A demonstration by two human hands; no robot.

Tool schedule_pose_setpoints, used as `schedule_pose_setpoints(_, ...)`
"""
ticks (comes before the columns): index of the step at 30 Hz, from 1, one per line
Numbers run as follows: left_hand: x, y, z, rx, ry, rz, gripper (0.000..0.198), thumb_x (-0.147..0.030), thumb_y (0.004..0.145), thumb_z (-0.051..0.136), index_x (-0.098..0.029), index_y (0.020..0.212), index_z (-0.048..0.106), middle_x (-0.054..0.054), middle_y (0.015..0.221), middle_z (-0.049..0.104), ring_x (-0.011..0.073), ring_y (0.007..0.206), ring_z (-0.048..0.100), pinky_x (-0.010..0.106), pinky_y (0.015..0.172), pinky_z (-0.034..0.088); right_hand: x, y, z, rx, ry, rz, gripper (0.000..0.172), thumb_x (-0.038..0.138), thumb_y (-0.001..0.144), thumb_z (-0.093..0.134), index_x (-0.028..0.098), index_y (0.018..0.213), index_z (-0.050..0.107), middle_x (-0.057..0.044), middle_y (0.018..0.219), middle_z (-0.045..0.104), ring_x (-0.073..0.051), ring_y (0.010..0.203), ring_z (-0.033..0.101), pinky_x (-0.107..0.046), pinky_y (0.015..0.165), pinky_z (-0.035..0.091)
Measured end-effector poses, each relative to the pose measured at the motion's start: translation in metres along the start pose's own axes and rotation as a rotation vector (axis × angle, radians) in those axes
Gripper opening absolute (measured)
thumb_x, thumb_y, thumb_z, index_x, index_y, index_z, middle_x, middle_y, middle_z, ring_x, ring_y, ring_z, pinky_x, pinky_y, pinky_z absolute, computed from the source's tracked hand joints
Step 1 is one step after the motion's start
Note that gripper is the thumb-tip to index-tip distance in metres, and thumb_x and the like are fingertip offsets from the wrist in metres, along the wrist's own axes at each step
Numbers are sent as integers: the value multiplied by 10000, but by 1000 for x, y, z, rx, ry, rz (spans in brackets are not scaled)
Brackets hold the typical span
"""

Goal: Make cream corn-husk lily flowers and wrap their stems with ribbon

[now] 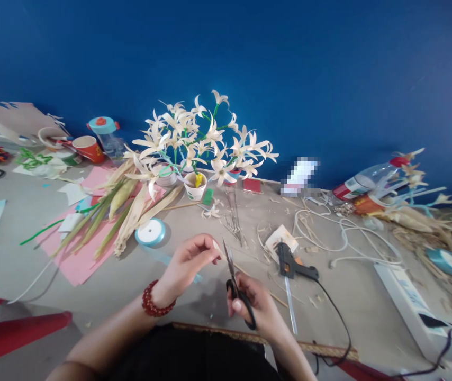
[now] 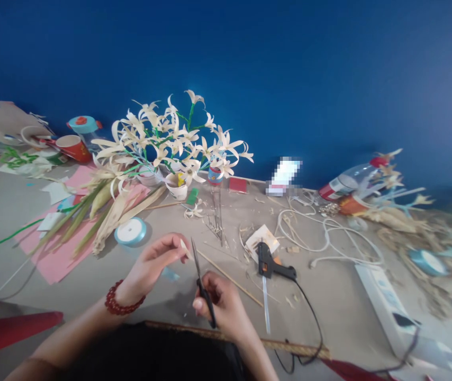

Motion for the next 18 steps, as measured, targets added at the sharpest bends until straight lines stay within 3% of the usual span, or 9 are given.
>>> schedule_pose_setpoints(7,-2,-1,4,-66,-59,46,177,-264,893,611,-164,762,546,21,845,606,127,763,557,265,771,462,-1,-2,2,-12,-30,5,589,766,722,614,184,768,530,10,621,542,-138,556,505,-251,540,355)
schedule_pose_setpoints(18,-3,-2,6,-53,-63,47,199,-291,889,620,-157,754,562,27,802,589,144,754,568,282,764,449,7,2,6,-11,29,17,584,762,691,648,198,706,495,16,583,541,-130,497,517,-238,487,357)
Point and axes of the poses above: each hand's wrist, its own y-axis towards the middle knuckle, its own z-axis out of the palm, x = y × z, the point moved 5 cm from there along y, towards the middle knuckle
